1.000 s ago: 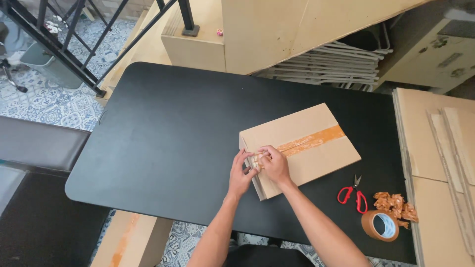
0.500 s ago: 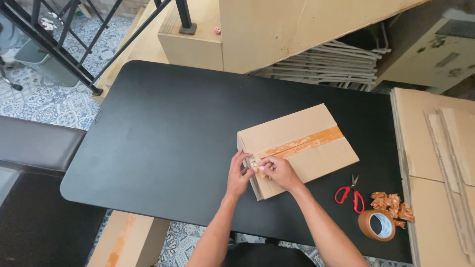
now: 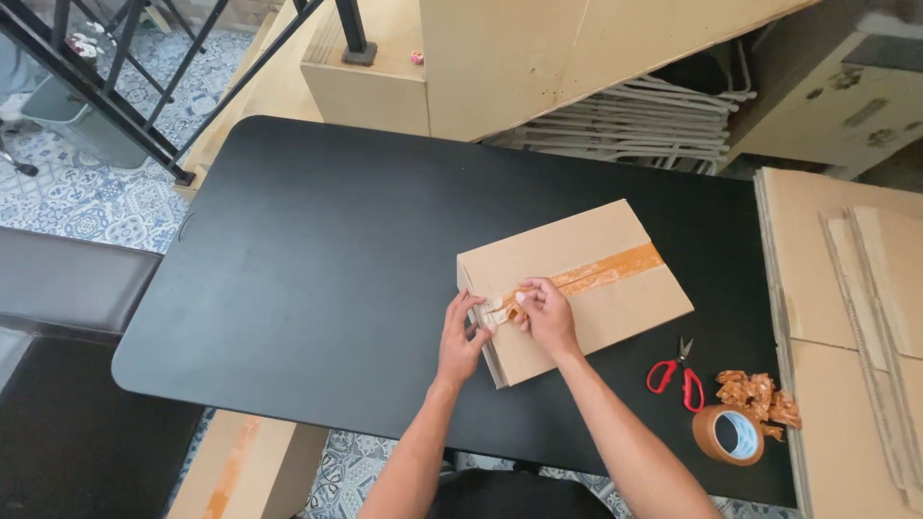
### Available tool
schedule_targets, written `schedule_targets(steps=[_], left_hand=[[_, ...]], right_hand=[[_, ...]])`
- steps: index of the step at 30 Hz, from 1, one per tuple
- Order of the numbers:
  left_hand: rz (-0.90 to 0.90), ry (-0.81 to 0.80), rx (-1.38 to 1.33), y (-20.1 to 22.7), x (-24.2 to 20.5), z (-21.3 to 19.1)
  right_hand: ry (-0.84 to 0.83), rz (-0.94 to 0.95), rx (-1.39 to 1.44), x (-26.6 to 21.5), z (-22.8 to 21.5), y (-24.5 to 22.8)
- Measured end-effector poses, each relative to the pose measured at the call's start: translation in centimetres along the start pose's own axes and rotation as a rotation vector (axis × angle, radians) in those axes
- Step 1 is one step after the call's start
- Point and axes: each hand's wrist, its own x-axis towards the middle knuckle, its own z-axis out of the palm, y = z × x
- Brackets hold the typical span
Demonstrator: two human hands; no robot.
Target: The person peels packing tape from a small cardboard box, opens the flaps, and flattens the box by hand before placing it on top of another box.
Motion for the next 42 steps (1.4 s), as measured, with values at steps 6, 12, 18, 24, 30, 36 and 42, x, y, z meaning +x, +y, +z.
schedule_targets(steps=[6,12,18,24,30,36,42], left_hand=[[-0.029,0.014,0.019,0.3,0.0,0.1],[-0.052,0.011,0.018,0.6,0.2,0.0],[-0.063,0.012,0.042,1.2,0.0,-0.1],[-0.071,0.015,0.086,1.2,0.1,-0.2],[-0.042,-0.001,0.133,1.5,1.1,-0.7],[-0.031,-0.005,0.132,1.4,2.7,-1.1],[-0.038,-0.008,0.104,1.5,2.8,-1.1]], right_hand=[[0.069,0.021,-0.018,4.7,1.4,-1.6],[0.113,0.02,-0.023,7.1,1.4,-3.0],[0.247,0.016,0.211,7.1,0.9,-2.6],[0.451,0.025,0.45,8.7,-1.4,-0.9],[0.612,0.014,0.509,10.7,-8.0,1.6],[0.831,0.015,0.646,12.8,-19.9,7.2],[0.984,-0.059,0.85,11.9,-29.9,9.9]])
